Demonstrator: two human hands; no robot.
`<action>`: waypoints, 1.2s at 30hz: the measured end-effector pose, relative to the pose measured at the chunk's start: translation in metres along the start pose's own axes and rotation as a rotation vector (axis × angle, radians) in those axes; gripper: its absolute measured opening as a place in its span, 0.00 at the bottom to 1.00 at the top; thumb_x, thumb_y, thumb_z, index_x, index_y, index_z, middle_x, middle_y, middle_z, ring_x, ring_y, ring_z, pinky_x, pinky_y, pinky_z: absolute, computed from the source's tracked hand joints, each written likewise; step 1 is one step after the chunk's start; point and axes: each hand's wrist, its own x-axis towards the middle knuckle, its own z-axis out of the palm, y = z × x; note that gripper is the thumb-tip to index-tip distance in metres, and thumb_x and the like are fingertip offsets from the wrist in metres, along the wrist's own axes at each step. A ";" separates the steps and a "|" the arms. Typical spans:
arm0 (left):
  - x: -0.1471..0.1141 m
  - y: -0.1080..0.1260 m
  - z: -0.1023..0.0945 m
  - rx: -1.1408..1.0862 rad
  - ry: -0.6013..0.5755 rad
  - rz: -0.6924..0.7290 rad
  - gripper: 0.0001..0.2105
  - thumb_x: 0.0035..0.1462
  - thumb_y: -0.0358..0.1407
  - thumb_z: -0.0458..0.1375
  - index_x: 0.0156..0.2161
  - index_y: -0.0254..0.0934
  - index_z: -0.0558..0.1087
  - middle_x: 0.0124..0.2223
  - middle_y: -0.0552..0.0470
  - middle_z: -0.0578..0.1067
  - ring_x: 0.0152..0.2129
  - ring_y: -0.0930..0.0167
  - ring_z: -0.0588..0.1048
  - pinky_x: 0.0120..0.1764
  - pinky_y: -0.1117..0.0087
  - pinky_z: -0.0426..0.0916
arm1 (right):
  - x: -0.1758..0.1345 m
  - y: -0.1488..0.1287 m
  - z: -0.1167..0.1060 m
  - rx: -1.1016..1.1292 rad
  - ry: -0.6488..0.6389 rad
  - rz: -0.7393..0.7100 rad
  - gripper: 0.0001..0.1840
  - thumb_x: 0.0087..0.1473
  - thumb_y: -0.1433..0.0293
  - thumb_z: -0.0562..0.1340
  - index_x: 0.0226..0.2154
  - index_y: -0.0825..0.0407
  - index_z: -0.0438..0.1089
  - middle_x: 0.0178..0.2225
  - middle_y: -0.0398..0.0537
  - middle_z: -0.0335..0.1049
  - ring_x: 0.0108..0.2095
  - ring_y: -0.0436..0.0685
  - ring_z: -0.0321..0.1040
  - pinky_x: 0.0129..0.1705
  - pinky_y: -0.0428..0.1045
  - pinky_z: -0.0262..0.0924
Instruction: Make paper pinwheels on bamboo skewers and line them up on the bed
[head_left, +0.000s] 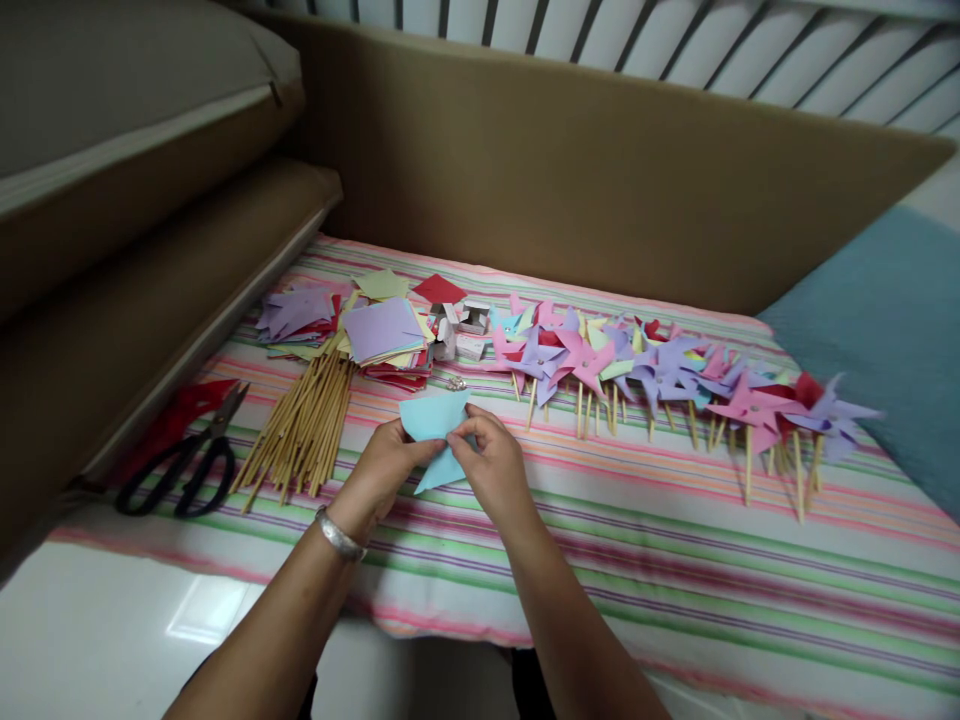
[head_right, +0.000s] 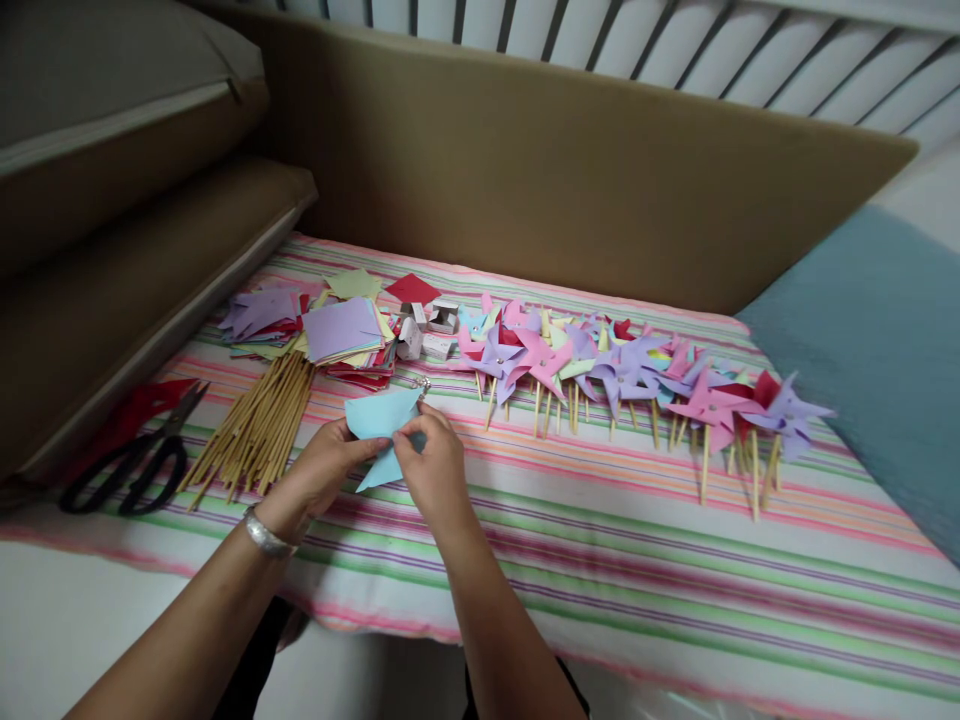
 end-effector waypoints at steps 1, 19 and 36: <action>0.000 0.000 0.000 -0.004 0.001 -0.001 0.14 0.38 0.32 0.65 0.34 0.31 0.74 0.30 0.50 0.78 0.25 0.71 0.73 0.32 0.71 0.66 | 0.000 0.000 0.000 0.005 -0.002 0.003 0.02 0.44 0.70 0.60 0.22 0.50 0.68 0.46 0.52 0.68 0.50 0.59 0.63 0.50 0.54 0.55; 0.003 -0.001 -0.005 0.072 0.066 -0.109 0.12 0.37 0.30 0.62 0.32 0.31 0.74 0.25 0.51 0.76 0.22 0.70 0.73 0.30 0.69 0.65 | 0.004 -0.005 -0.010 0.728 -0.111 0.498 0.43 0.35 0.70 0.68 0.54 0.48 0.53 0.29 0.40 0.71 0.28 0.54 0.69 0.30 0.49 0.64; 0.003 -0.003 -0.002 0.046 0.119 -0.037 0.09 0.36 0.34 0.63 0.28 0.31 0.75 0.23 0.52 0.75 0.20 0.72 0.70 0.28 0.71 0.62 | -0.001 -0.003 0.003 0.733 -0.036 0.433 0.28 0.38 0.71 0.66 0.45 0.49 0.62 0.31 0.41 0.72 0.28 0.54 0.68 0.31 0.49 0.63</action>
